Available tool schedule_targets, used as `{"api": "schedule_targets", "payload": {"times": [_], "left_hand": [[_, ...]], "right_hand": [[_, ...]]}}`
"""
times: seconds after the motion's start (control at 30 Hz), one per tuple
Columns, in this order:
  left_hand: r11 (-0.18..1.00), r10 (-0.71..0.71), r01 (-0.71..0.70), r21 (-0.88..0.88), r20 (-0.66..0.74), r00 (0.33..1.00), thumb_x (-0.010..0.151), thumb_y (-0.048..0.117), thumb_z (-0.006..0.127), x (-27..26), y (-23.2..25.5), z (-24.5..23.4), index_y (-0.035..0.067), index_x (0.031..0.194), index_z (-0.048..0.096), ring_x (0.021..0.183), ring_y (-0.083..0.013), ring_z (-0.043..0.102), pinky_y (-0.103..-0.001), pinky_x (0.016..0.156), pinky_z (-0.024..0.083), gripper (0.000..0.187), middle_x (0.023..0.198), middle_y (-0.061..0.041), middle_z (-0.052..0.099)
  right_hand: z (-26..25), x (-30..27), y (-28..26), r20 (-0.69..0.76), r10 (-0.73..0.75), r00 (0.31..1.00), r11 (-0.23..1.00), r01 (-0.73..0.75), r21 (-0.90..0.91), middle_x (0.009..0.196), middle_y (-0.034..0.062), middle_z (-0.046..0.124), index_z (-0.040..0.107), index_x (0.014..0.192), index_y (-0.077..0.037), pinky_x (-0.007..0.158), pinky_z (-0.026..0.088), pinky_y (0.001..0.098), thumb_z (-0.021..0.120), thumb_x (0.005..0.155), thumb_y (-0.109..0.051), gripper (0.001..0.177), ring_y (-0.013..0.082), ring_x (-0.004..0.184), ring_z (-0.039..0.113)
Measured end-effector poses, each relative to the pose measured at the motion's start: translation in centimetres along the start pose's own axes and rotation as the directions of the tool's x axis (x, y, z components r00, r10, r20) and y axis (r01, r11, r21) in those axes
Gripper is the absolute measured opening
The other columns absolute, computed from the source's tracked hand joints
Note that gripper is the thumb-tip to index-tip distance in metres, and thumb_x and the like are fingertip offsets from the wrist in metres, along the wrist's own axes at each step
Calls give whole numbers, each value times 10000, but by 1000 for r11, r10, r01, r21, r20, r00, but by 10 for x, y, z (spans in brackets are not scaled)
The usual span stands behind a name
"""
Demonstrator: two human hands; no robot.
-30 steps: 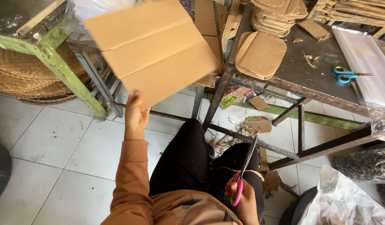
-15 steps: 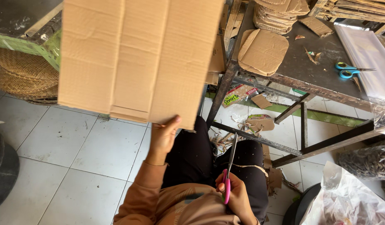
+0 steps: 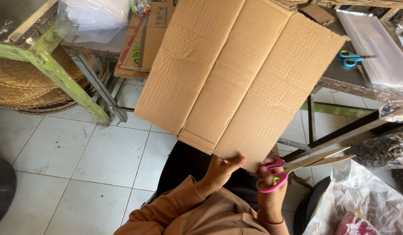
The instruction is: The person uses pink-handled scissors to cut a rectangular piece of corrugated cardboard into a rounded shape, then cuts a larger cardboard sheet into smaller pieces. The cut pieces are placed on a nearby table.
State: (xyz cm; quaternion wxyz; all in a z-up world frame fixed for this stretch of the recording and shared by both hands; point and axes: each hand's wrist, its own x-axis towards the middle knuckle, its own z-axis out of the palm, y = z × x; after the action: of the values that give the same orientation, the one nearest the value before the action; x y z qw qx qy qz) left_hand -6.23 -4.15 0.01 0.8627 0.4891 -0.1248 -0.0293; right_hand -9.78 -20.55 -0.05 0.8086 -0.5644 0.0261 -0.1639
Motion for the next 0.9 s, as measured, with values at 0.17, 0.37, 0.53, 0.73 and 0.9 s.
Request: {"api": "schedule_targets", "payload": {"times": [0.17, 0.37, 0.53, 0.73, 0.9], "left_hand": [[993, -81, 73, 89, 94, 992, 1030, 224, 725, -10, -50, -24, 58, 893, 604, 683, -42, 469, -241, 607, 401, 247, 776, 45, 566], [956, 140, -119, -269, 59, 988, 1147, 230, 700, 10, -53, -75, 86, 793, 580, 609, -32, 415, -250, 565, 378, 401, 694, 89, 521], [995, 68, -67, 72, -15, 998, 957, 134, 746, 7, 10, -55, 48, 963, 680, 733, -75, 616, -250, 668, 530, 108, 830, -1, 656], [992, 126, -127, 0, -150, 981, 924, 162, 739, 11, 47, -21, 21, 999, 712, 847, -140, 734, -336, 806, 653, 162, 915, -44, 733], [967, 256, -247, 68, -287, 923, 963, 137, 743, 17, 46, -24, -8, 1035, 734, 843, -127, 697, -383, 882, 658, 163, 904, -44, 712]], "right_hand": [[-5, 11, -11, 25, 33, 999, 998, -35, 60, 970, 79, 694, 650, 1116, 36, 783, 463, 292, 687, 831, -40, 297, 160, 867, 619], [-32, 45, -27, 13, 2, 1000, 995, -4, 102, 994, 84, 708, 655, 1081, 28, 841, 510, 304, 665, 811, 48, 270, 184, 895, 660], [-47, 51, -15, -9, -49, 999, 982, 50, 184, 1019, 52, 690, 641, 1152, 14, 869, 489, 283, 704, 891, -17, 270, 152, 925, 641], [-37, 31, 13, 7, -7, 1000, 998, 8, -59, 922, 98, 676, 592, 1044, -18, 779, 476, 324, 453, 1059, -600, 599, 186, 817, 606], [-14, -20, 23, 397, 184, 899, 950, -60, -305, 966, 94, 554, 586, 1101, -32, 798, 438, 320, 418, 907, -770, 781, 172, 858, 505]]}}
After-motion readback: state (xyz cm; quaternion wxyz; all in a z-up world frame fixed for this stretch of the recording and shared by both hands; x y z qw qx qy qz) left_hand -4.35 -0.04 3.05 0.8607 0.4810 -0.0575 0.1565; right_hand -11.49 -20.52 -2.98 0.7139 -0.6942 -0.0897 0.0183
